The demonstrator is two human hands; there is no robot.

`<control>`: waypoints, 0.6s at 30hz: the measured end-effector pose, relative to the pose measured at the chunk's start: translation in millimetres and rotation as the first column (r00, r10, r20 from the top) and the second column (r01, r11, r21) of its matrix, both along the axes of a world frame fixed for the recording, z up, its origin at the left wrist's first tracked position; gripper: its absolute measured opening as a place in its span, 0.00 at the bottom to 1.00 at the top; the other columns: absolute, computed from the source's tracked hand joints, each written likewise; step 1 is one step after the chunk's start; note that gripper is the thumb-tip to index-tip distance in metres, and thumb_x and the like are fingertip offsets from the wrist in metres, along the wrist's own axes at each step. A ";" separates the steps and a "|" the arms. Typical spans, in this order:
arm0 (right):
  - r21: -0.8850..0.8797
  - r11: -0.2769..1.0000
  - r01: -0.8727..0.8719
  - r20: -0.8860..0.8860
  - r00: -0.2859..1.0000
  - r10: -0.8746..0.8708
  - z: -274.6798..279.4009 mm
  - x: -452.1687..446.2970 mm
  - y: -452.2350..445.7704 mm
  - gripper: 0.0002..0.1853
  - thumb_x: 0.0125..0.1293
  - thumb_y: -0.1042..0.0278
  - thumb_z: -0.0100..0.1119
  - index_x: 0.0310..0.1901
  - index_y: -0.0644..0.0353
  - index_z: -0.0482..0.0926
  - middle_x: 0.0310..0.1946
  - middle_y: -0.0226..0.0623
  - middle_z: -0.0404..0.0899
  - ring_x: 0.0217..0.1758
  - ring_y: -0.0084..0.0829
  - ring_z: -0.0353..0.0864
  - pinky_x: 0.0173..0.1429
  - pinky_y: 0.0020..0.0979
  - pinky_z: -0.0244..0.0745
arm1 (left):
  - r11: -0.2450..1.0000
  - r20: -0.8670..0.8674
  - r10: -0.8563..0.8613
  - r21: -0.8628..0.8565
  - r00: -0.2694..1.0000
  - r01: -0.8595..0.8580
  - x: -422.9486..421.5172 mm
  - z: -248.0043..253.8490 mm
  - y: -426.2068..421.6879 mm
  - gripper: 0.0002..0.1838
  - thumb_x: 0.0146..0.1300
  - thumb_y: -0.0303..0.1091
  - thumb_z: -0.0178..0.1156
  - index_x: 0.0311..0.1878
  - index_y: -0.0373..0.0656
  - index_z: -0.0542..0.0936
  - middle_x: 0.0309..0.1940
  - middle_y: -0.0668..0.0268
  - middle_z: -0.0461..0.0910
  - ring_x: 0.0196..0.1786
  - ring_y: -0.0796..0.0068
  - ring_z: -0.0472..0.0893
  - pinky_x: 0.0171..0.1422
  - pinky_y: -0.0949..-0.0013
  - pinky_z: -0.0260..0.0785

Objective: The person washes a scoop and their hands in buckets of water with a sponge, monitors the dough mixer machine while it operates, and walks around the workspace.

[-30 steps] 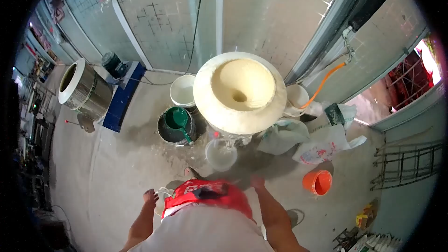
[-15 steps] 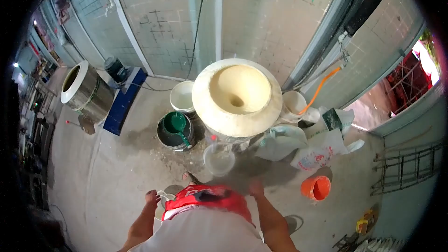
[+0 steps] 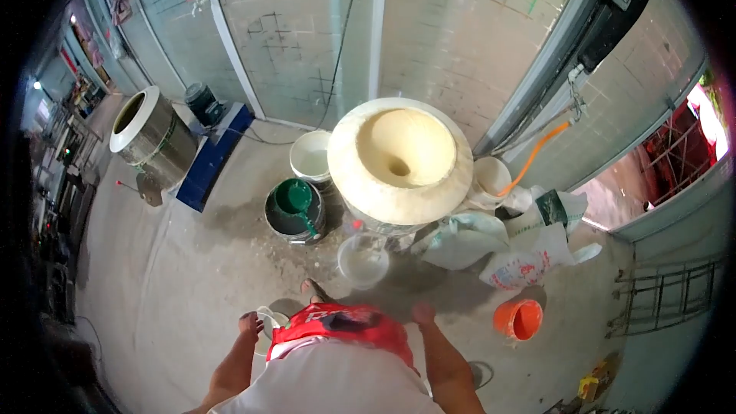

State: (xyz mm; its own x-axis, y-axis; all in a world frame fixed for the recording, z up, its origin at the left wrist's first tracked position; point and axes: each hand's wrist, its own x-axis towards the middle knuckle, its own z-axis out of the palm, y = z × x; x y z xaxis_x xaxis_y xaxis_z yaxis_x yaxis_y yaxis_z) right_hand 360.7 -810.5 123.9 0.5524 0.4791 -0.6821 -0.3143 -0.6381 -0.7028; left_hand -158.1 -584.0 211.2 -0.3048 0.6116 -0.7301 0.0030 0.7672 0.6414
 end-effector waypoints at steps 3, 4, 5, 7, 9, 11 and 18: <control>-0.029 0.991 -0.128 0.080 0.988 0.130 18.3 -0.1 17.3 0.06 0.50 0.70 0.47 0.23 0.62 0.71 0.15 0.32 0.68 0.16 0.26 0.68 0.19 0.27 0.64 | 0.999 0.028 -0.028 0.037 0.999 0.027 1.8 0.1 5.9 0.13 0.53 0.31 0.50 0.42 0.36 0.71 0.29 0.61 0.73 0.25 0.70 0.75 0.24 0.73 0.71; 0.015 0.994 -0.107 0.050 0.993 0.106 30.2 -2.4 22.5 0.06 0.48 0.69 0.48 0.21 0.61 0.72 0.15 0.32 0.69 0.16 0.26 0.68 0.20 0.28 0.63 | 0.998 0.040 -0.032 0.050 0.999 0.030 2.8 1.9 7.1 0.13 0.53 0.31 0.50 0.42 0.36 0.71 0.28 0.60 0.73 0.25 0.70 0.75 0.24 0.73 0.71; 0.058 0.995 -0.083 0.019 0.996 0.082 37.0 -4.6 25.2 0.07 0.47 0.68 0.48 0.19 0.61 0.73 0.15 0.32 0.70 0.17 0.25 0.68 0.21 0.29 0.62 | 0.998 0.039 -0.024 0.055 0.999 0.022 2.4 1.3 6.9 0.13 0.53 0.31 0.50 0.42 0.36 0.71 0.28 0.60 0.73 0.25 0.70 0.75 0.23 0.73 0.71; 0.076 0.994 -0.080 0.055 0.996 0.076 36.3 -5.8 26.3 0.07 0.46 0.68 0.48 0.19 0.60 0.73 0.14 0.33 0.70 0.17 0.26 0.69 0.21 0.29 0.62 | 0.998 0.036 -0.008 0.066 0.999 0.006 1.6 -1.4 7.0 0.13 0.54 0.31 0.49 0.42 0.36 0.71 0.27 0.60 0.73 0.24 0.70 0.75 0.23 0.73 0.70; 0.091 0.992 -0.088 0.062 0.995 0.083 40.8 -8.3 28.5 0.06 0.49 0.70 0.47 0.19 0.59 0.71 0.13 0.32 0.68 0.15 0.25 0.67 0.19 0.27 0.60 | 0.998 0.031 0.009 0.058 0.999 -0.010 -0.1 0.3 5.3 0.13 0.54 0.31 0.49 0.42 0.36 0.71 0.28 0.61 0.72 0.24 0.71 0.74 0.23 0.73 0.70; 0.103 0.989 -0.110 0.042 0.994 0.106 51.8 -10.8 31.0 0.09 0.53 0.72 0.44 0.18 0.58 0.68 0.12 0.29 0.64 0.12 0.23 0.64 0.15 0.25 0.59 | 0.999 0.006 0.017 0.034 1.000 -0.018 -2.4 2.8 3.3 0.13 0.54 0.32 0.49 0.42 0.37 0.71 0.28 0.61 0.72 0.24 0.71 0.74 0.23 0.73 0.70; -0.092 0.971 -0.221 0.153 0.960 0.233 -4.3 0.5 6.5 0.06 0.43 0.73 0.47 0.18 0.63 0.74 0.14 0.37 0.71 0.18 0.30 0.71 0.22 0.33 0.64 | 1.000 -0.053 0.022 -0.008 0.998 -0.022 -13.7 2.0 -5.7 0.12 0.55 0.32 0.49 0.42 0.40 0.72 0.29 0.64 0.72 0.25 0.72 0.74 0.22 0.74 0.70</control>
